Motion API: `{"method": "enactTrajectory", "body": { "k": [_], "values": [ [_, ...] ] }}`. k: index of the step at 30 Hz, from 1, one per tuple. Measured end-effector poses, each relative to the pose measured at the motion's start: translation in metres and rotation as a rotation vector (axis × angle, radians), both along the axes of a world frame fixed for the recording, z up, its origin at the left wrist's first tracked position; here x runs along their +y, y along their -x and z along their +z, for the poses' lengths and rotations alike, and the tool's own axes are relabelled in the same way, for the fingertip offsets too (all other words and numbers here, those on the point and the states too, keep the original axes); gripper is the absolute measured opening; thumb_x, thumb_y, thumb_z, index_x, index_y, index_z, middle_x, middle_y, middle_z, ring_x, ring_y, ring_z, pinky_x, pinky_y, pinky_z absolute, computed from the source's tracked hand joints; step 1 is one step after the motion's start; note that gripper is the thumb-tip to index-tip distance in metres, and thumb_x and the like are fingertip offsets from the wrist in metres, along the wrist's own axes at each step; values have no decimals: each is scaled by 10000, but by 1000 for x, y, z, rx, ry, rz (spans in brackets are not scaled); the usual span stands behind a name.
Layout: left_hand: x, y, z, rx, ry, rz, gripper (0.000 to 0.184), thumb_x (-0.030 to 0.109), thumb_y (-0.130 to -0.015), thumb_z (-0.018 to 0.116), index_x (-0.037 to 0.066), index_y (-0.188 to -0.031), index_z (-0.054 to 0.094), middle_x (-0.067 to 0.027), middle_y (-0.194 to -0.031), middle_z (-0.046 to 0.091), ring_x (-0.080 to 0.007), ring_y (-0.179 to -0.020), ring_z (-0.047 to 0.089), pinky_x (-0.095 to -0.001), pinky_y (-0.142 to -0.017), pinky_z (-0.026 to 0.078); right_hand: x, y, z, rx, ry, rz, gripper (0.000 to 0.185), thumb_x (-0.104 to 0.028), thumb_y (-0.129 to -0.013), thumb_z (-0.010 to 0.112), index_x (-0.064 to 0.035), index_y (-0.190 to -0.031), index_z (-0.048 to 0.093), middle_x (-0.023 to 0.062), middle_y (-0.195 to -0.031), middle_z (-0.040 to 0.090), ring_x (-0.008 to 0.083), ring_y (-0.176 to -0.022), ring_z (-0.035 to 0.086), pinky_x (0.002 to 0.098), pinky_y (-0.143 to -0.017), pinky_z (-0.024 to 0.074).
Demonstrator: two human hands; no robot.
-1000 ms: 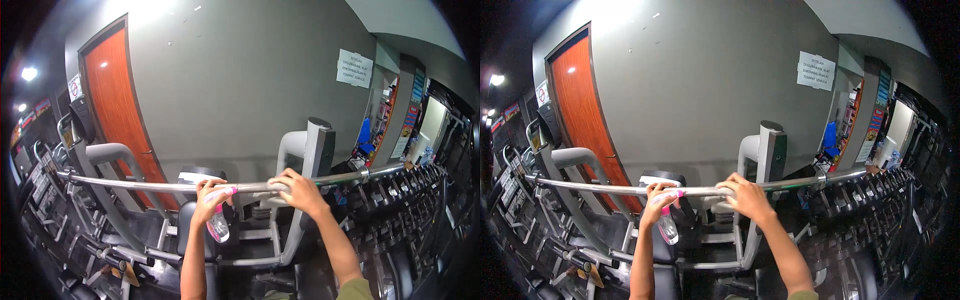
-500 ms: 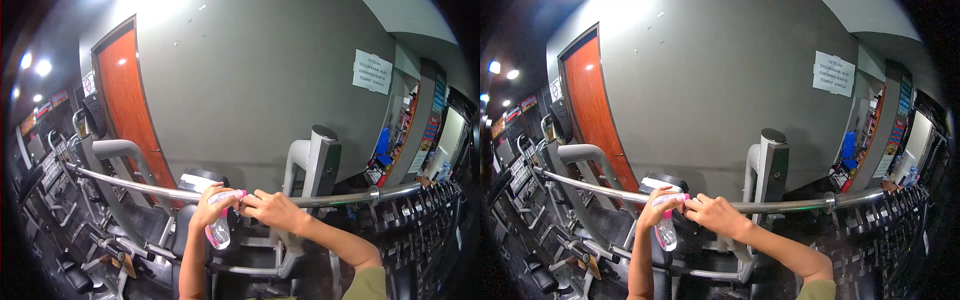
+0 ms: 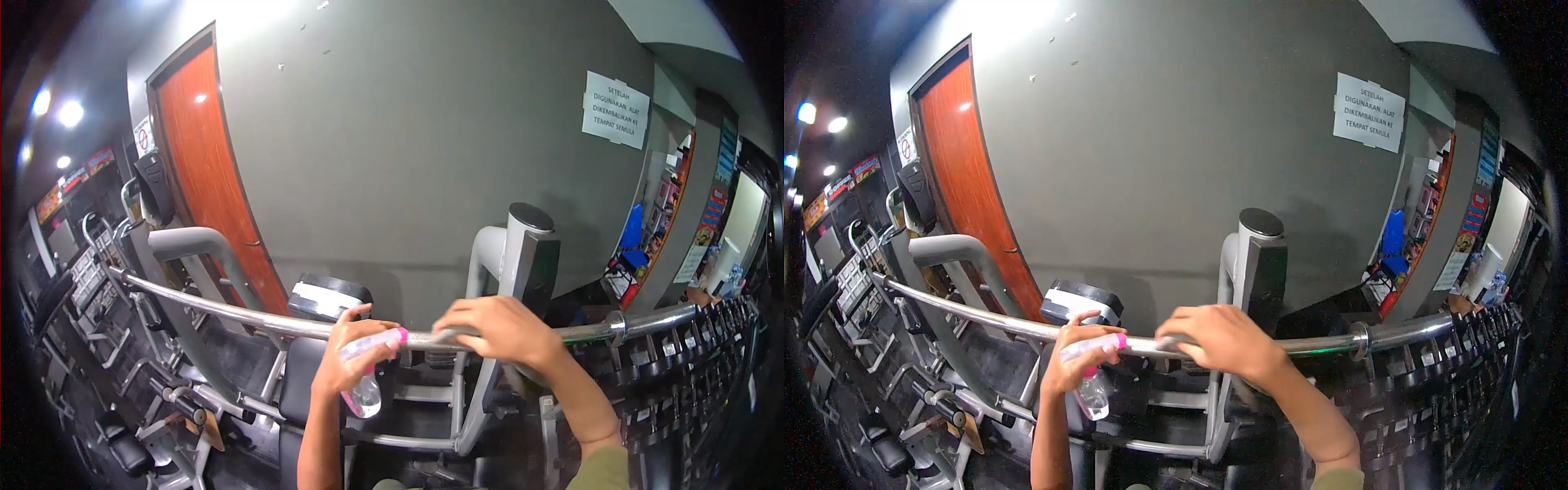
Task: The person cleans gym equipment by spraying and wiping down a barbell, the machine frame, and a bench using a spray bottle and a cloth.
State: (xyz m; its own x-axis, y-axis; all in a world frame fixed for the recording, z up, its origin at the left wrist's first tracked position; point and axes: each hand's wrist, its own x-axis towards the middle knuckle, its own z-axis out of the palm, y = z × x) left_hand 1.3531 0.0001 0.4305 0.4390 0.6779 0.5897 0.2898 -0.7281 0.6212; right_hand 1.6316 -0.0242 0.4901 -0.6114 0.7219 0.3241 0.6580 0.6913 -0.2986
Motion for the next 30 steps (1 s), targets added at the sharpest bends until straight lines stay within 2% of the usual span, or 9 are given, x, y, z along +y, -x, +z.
{"method": "enactTrajectory", "body": {
  "k": [4, 8, 9, 12, 16, 22, 23, 27, 30],
  "values": [
    [-4, -22, 14, 26, 74, -136, 330, 366, -877, 630, 60, -890, 751, -62, -891, 756, -229, -907, 717, -515, -1210, 257, 23, 9, -8, 43, 104, 66, 261, -224, -943, 640, -113, -1161, 731, 139, -1094, 729, 362, -1018, 691, 454, -901, 548],
    [7, -30, 4, -35, 103, -129, 350, 363, -896, 634, 31, -860, 740, -73, -774, 730, -213, -849, 714, -443, -1095, 415, 7, -8, -3, 0, 157, -84, 298, -296, -960, 626, -95, -1154, 730, 154, -1074, 733, 370, -1011, 694, 463, -905, 549],
    [12, -24, 7, 52, 126, -156, 391, 373, -906, 636, 1, -867, 751, -94, -739, 720, -224, -771, 699, -365, -858, 521, -4, -15, 7, -49, 168, -133, 296, -294, -955, 640, -97, -1158, 730, 142, -1077, 734, 368, -999, 696, 455, -887, 554],
    [5, -23, 8, 2, 243, -98, 410, 376, -900, 647, -19, -856, 750, -122, -751, 720, -252, -714, 684, -343, -689, 512, -20, -33, 12, -101, 130, -214, 279, -298, -930, 674, -113, -1123, 752, 111, -1030, 740, 361, -940, 703, 443, -828, 565],
    [11, -23, 3, -40, 113, -140, 417, 377, -886, 656, -28, -850, 745, -130, -760, 721, -239, -690, 681, -349, -678, 518, -21, -24, 3, -63, -4, -183, 263, -279, -922, 689, -100, -1110, 733, 116, -989, 720, 352, -891, 697, 440, -790, 561],
    [10, -22, 2, -56, 173, -134, 411, 373, -877, 648, -25, -814, 732, -134, -743, 706, -236, -665, 662, -348, -669, 508, -3, 23, -38, 52, -274, -125, 251, -225, -907, 716, -115, -1131, 690, 67, -998, 676, 293, -878, 671, 429, -783, 567],
    [9, -23, 4, -71, 197, -129, 408, 371, -867, 650, -24, -809, 731, -129, -729, 697, -231, -653, 652, -341, -657, 498, -8, 19, -34, 50, -253, -95, 288, -154, -870, 750, -104, -1134, 645, 85, -1015, 659, 300, -900, 675, 419, -795, 587],
    [11, -18, 0, -74, 176, -143, 409, 382, -860, 656, -15, -803, 736, -132, -702, 684, -234, -645, 647, -341, -655, 492, -33, -6, -17, -68, -147, -217, 335, -204, -850, 768, -171, -1172, 684, 40, -1019, 672, 281, -910, 677, 411, -812, 576],
    [16, -18, -7, -82, 84, -146, 412, 390, -859, 659, -9, -796, 737, -134, -679, 673, -250, -623, 639, -353, -664, 491, -42, -28, -1, -162, -102, -258, 321, -192, -836, 776, -157, -1144, 692, 40, -1016, 672, 284, -925, 678, 414, -827, 571]
  ]
}}
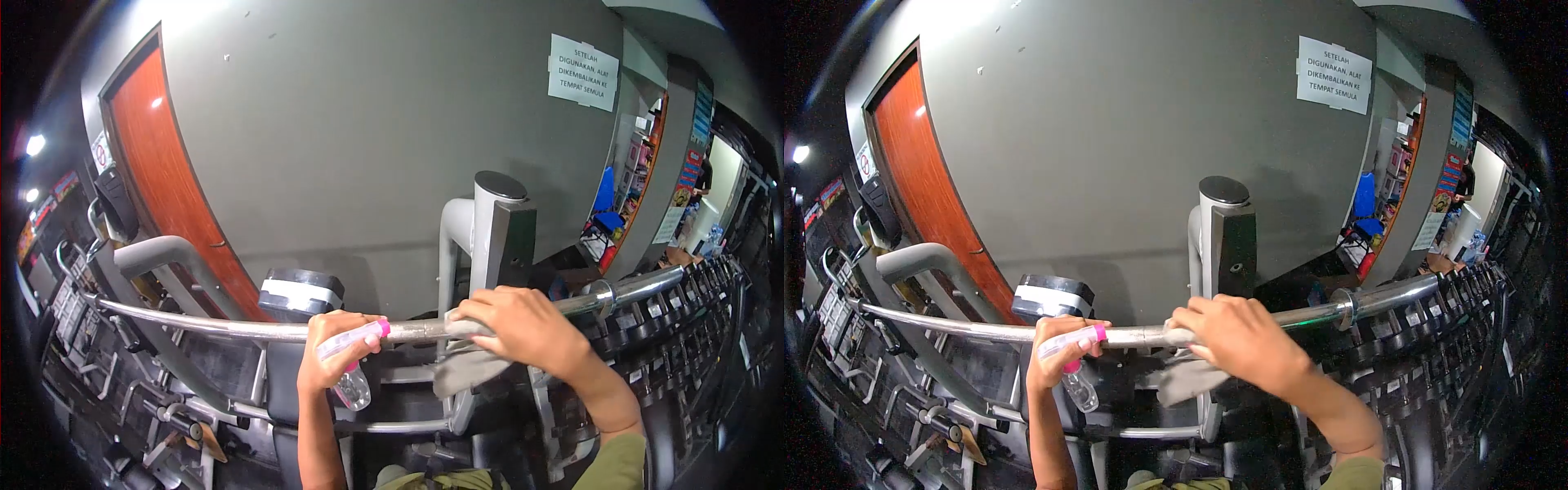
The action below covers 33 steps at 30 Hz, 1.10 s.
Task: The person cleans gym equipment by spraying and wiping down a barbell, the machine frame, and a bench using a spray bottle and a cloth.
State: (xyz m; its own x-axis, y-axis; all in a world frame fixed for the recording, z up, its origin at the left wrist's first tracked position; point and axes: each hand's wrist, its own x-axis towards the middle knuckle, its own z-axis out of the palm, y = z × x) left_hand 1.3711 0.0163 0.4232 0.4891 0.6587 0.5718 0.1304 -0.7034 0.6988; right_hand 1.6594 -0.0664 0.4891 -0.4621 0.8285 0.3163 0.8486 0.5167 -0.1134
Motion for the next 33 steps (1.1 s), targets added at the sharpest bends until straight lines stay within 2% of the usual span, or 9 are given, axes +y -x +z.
{"method": "enactTrajectory", "body": {
  "k": [6, 7, 10, 14, 18, 20, 23, 26, 33],
  "values": [
    [-1, -4, 0, -41, -33, 5, 415, 392, -854, 663, -5, -753, 725, -140, -681, 679, -282, -618, 633, -374, -681, 492, 17, 29, -29, -45, -312, 234, 155, -135, -875, 700, -93, -1014, 647, 27, -971, 635, 211, -891, 660, 338, -642, 604],
    [-2, -3, 2, -22, -11, 6, 414, 391, -854, 663, -4, -748, 723, -142, -685, 681, -285, -625, 634, -376, -681, 491, 24, 36, -39, -63, -395, 289, 112, -112, -889, 649, -93, -999, 640, 4, -969, 612, 175, -891, 639, 273, -590, 588],
    [1, 0, 1, -17, -20, -4, 429, 407, -851, 662, -6, -751, 722, -150, -713, 694, -284, -630, 632, -378, -667, 476, 21, 39, -41, -67, -502, 277, 122, -98, -865, 649, -98, -986, 634, -8, -982, 602, 155, -888, 623, 244, -580, 577],
    [4, 3, -2, -11, -27, -7, 437, 415, -846, 661, -6, -746, 719, -155, -746, 710, -276, -632, 634, -371, -659, 469, 3, 17, -31, -197, -453, 256, 114, -90, -848, 653, -102, -960, 632, -21, -978, 597, 150, -891, 612, 225, -566, 567],
    [1, 0, -1, -31, -26, 1, 425, 399, -847, 656, -7, -738, 716, -156, -767, 728, -271, -636, 638, -367, -656, 470, -19, -8, 1, -331, -293, 19, 135, -81, -827, 662, -129, -952, 643, -2, -947, 606, 171, -899, 624, 262, -575, 580],
    [-3, -2, 1, -42, 18, 14, 397, 368, -827, 654, -14, -741, 714, -150, -770, 736, -260, -645, 648, -361, -655, 478, -21, -27, 20, -127, -192, -10, 283, -74, -757, 753, -124, -1015, 649, 46, -931, 644, 251, -886, 663, 372, -706, 595],
    [-3, -2, -2, -55, 74, 29, 371, 339, -798, 649, -23, -744, 713, -149, -758, 732, -267, -679, 672, -355, -682, 497, -17, -43, 39, 178, -75, 2, 317, -122, -784, 794, -117, -1072, 662, 84, -960, 728, 316, -903, 717, 420, -804, 575],
    [0, -4, -2, -79, 60, -17, 379, 343, -810, 642, -21, -741, 718, -149, -737, 719, -278, -717, 690, -349, -718, 512, -2, -36, 31, 157, -45, 143, 279, -149, -804, 789, -114, -1058, 679, 76, -979, 733, 310, -892, 722, 414, -795, 578],
    [-6, -8, 4, -76, 96, -5, 425, 360, -850, 626, -47, -773, 722, -131, -721, 710, -247, -750, 697, -343, -748, 522, 18, -23, -1, 79, 54, 105, 222, -203, -875, 720, -121, -1081, 737, 93, -973, 740, 330, -880, 726, 437, -786, 588]
  ]
}}
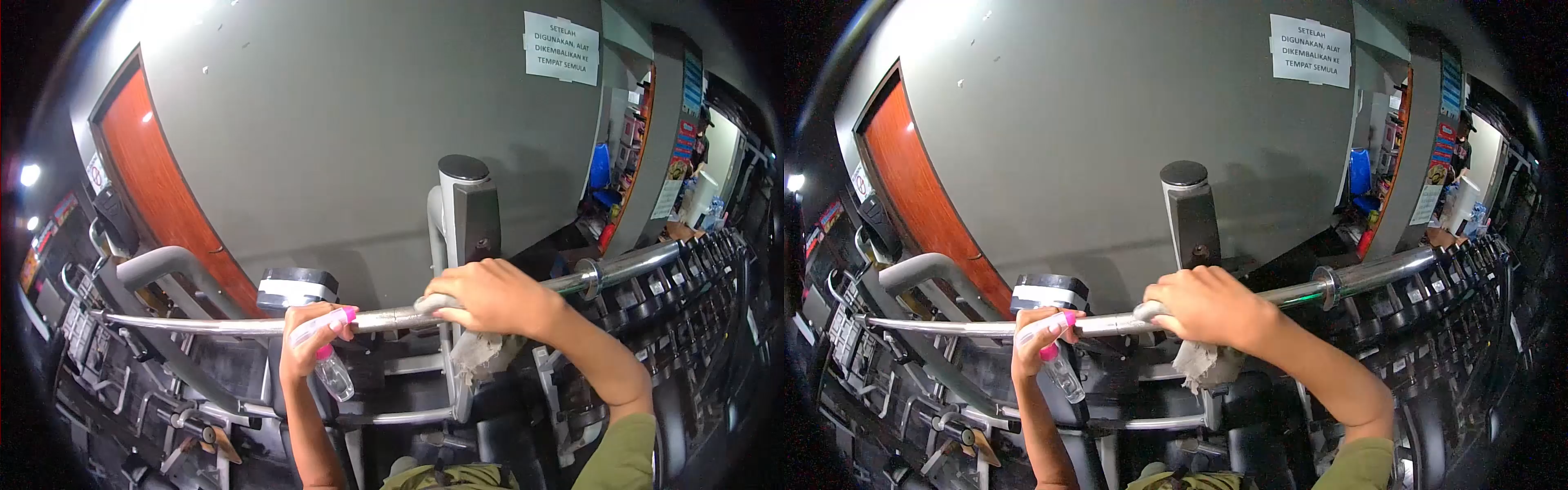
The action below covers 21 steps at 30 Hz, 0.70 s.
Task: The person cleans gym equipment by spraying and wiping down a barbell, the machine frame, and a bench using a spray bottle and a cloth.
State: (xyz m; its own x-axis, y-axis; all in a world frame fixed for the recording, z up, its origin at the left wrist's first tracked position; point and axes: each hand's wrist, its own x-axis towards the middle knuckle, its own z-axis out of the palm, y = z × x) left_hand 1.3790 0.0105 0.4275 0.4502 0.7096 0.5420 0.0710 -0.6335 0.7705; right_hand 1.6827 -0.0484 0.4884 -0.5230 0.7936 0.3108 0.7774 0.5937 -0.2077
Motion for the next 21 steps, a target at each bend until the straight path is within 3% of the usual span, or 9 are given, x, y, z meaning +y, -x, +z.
{"method": "enactTrajectory", "body": {
  "k": [4, 7, 11, 12, 16, 19, 20, 21],
  "values": [
    [0, 2, -2, 8, 27, 12, 430, 354, -861, 621, -56, -780, 720, -129, -723, 711, -237, -720, 677, -343, -723, 509, -17, -26, 14, -74, 64, -92, 231, -196, -824, 758, -134, -1046, 768, 87, -946, 745, 325, -887, 729, 435, -819, 592],
    [-1, -1, -1, 26, 20, 32, 413, 349, -861, 616, -39, -767, 720, -129, -733, 713, -237, -729, 665, -346, -707, 495, -19, -32, 14, -106, 30, -96, 267, -206, -813, 776, -169, -1077, 762, 64, -975, 744, 337, -872, 716, 439, -768, 582],
    [-4, -14, 3, 93, -61, 60, 384, 356, -842, 612, 2, -734, 716, -131, -765, 720, -248, -782, 663, -353, -714, 485, -3, -7, 0, -31, -100, 113, 280, -189, -812, 785, -150, -1083, 725, 53, -958, 715, 310, -877, 717, 418, -761, 577],
    [-8, -19, 6, 122, -37, 92, 364, 368, -823, 613, 34, -716, 711, -128, -791, 724, -274, -864, 672, -375, -802, 481, 2, 3, -8, 30, -129, 147, 268, -158, -794, 802, -105, -1044, 718, 79, -938, 699, 321, -874, 725, 418, -768, 584],
    [-17, -35, 12, 184, -104, 118, 354, 382, -826, 619, 57, -718, 710, -119, -834, 731, -307, -1002, 672, -425, -975, 415, -8, -3, 0, -42, -109, 109, 263, -123, -801, 765, -109, -1055, 700, 80, -945, 678, 307, -877, 719, 418, -739, 572],
    [-21, -45, 12, 251, -137, 136, 433, 425, -841, 572, 36, -700, 698, -109, -777, 718, -312, -1006, 670, -431, -952, 421, -19, -23, 13, -228, -136, 23, 296, -94, -790, 724, -141, -1081, 695, 84, -970, 675, 303, -838, 709, 421, -733, 562],
    [-22, -48, 13, 255, -143, 121, 414, 415, -839, 578, 44, -698, 696, -102, -772, 714, -315, -1009, 669, -428, -949, 421, -28, -38, 4, -174, -426, 24, 287, -70, -771, 696, -155, -1044, 707, 88, -927, 669, 303, -792, 697, 438, -739, 551],
    [-24, -51, 15, 263, -139, 108, 408, 412, -837, 581, 46, -699, 696, -101, -772, 714, -316, -1008, 669, -429, -947, 422, -31, -49, 11, -148, -364, -22, 257, -55, -757, 719, -144, -995, 753, 91, -918, 704, 305, -828, 709, 442, -782, 554]
  ]
}}
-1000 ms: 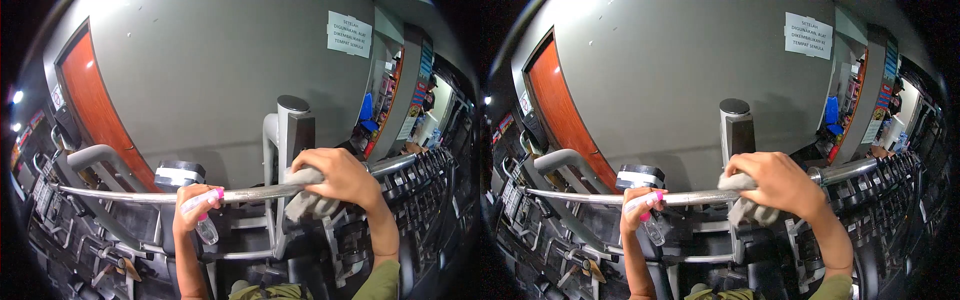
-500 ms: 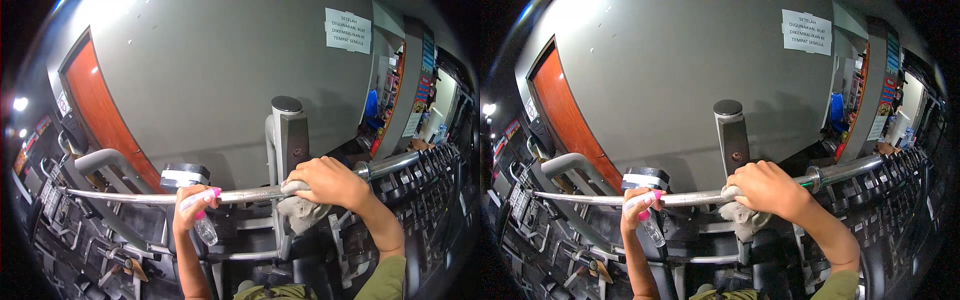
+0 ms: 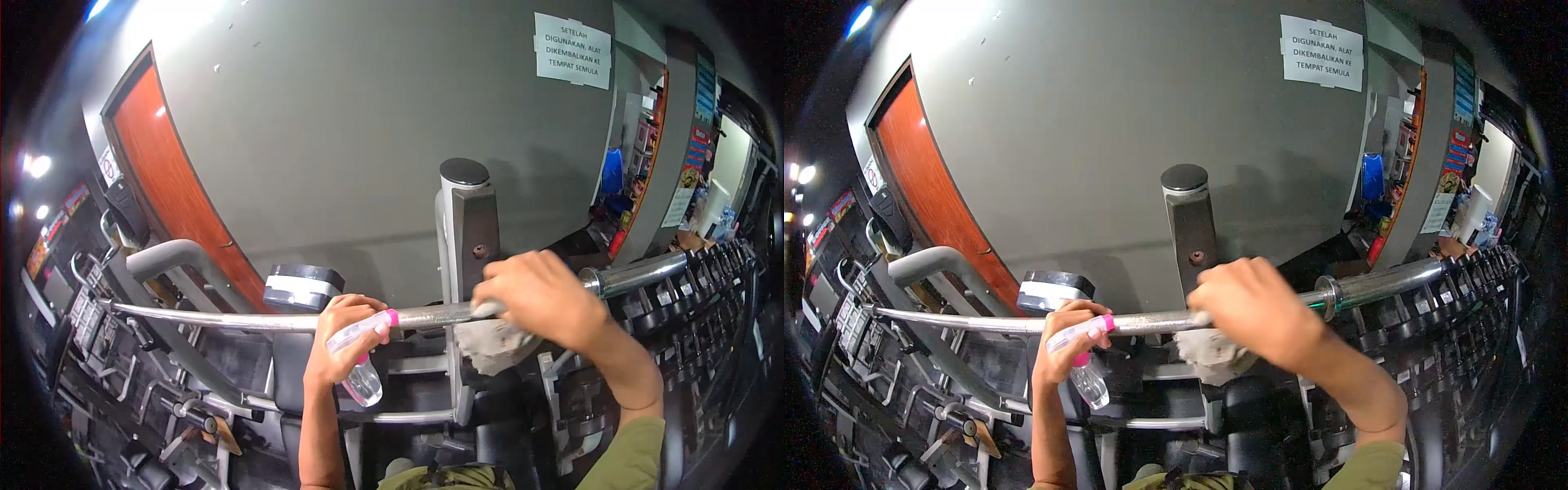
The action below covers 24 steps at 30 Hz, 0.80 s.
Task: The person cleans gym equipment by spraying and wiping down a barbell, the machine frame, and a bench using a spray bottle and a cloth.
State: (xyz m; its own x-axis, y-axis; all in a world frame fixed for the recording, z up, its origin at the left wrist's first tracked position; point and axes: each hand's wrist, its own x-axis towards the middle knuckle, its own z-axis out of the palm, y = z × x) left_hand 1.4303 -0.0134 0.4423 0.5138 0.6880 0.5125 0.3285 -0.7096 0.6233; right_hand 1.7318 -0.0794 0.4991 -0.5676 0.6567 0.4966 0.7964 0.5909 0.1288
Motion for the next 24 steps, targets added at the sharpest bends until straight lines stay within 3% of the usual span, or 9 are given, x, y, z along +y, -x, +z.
{"method": "enactTrajectory", "body": {
  "k": [2, 5, 9, 12, 17, 21, 24],
  "values": [
    [-2, -7, 2, 15, 10, -30, 396, 406, -834, 587, 49, -700, 695, -101, -772, 713, -317, -1006, 669, -430, -943, 425, -1, -15, 26, -39, 325, -195, 310, -86, -691, 817, -179, -986, 795, 32, -912, 731, 286, -864, 714, 404, -754, 556],
    [-1, -18, 4, 21, -1, -70, 387, 398, -848, 598, 54, -701, 698, -99, -765, 706, -324, -1007, 668, -435, -936, 437, -4, -41, 48, 108, 479, -165, 308, -96, -730, 793, -173, -1028, 806, 62, -951, 750, 288, -884, 717, 386, -800, 568],
    [-1, -42, 5, -3, 4, -124, 415, 414, -868, 610, 45, -703, 702, -104, -756, 696, -329, -1007, 667, -439, -938, 444, 3, -36, 24, 222, 435, 15, 357, -133, -752, 804, -153, -1108, 779, 68, -1062, 739, 288, -926, 717, 376, -827, 570],
    [0, -59, 5, -36, 2, -178, 368, 372, -876, 667, 43, -716, 708, -92, -766, 711, -291, -972, 686, -419, -950, 461, 14, -14, -26, 341, 340, 168, 314, -157, -815, 792, -189, -1127, 769, 44, -1078, 720, 285, -918, 719, 405, -851, 578],
    [3, -63, -3, -64, 82, -141, 406, 373, -875, 622, 19, -697, 706, -133, -721, 696, -350, -1012, 701, -419, -826, 507, -3, -27, -30, 348, 291, 20, 295, -145, -817, 790, -201, -1107, 784, 21, -1074, 712, 278, -921, 722, 392, -831, 586],
    [2, -54, -1, 38, 6, -150, 390, 358, -874, 605, 33, -677, 695, -121, -684, 695, -376, -1026, 740, -409, -829, 512, -18, -51, -17, 378, 369, -112, 282, -157, -810, 783, -218, -1084, 806, 20, -1039, 730, 259, -896, 724, 376, -798, 586],
    [7, -56, -9, -64, 20, -175, 354, 314, -881, 685, 16, -691, 681, -118, -668, 667, -338, -1019, 751, -407, -792, 524, -12, -50, -18, 365, 348, -91, 282, -148, -804, 777, -211, -1077, 805, 20, -1026, 741, 249, -902, 724, 373, -799, 584]
  ]
}}
